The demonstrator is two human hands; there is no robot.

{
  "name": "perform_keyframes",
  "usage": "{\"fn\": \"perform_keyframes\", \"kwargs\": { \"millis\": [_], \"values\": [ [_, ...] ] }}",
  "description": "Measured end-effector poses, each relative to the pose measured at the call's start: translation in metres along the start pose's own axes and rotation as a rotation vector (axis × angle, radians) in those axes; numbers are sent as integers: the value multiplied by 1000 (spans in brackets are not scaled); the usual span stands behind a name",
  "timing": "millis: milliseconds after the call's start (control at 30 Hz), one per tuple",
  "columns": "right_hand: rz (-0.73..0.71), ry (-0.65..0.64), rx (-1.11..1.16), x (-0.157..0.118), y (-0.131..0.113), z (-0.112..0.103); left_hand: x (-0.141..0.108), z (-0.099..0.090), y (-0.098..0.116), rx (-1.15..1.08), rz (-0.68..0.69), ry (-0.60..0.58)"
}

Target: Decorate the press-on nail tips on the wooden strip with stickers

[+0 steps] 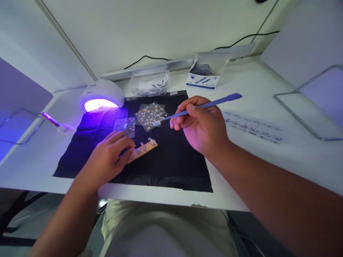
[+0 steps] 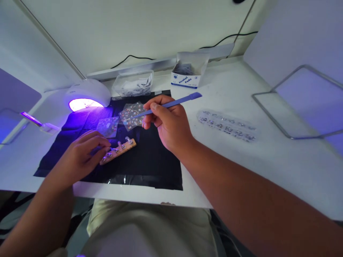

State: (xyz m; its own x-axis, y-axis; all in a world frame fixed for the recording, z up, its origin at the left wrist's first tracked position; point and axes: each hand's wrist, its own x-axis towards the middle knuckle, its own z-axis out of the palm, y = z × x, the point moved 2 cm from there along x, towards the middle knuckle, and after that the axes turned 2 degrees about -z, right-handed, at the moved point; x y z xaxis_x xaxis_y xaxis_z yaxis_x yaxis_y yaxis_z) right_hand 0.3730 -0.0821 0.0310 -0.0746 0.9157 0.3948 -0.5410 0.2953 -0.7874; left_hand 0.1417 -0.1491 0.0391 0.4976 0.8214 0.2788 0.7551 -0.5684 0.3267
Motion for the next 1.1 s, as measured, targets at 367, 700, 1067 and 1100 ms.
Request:
{"fn": "perform_keyframes", "kwargs": {
  "millis": [367,700,1067,1100],
  "values": [
    [7,1,-21,1,0,1,1,5,-1,17,5,-60],
    [6,-1,-24,0,-1,0,-2,6,-3,-59,-22,-28],
    [11,3,-48,-2,-1,0,-6,9,-3,-88,-149,-93],
    [13,3,-53,-2,-1,0,-6,9,-3,-87,-154,-97]
  ]
}}
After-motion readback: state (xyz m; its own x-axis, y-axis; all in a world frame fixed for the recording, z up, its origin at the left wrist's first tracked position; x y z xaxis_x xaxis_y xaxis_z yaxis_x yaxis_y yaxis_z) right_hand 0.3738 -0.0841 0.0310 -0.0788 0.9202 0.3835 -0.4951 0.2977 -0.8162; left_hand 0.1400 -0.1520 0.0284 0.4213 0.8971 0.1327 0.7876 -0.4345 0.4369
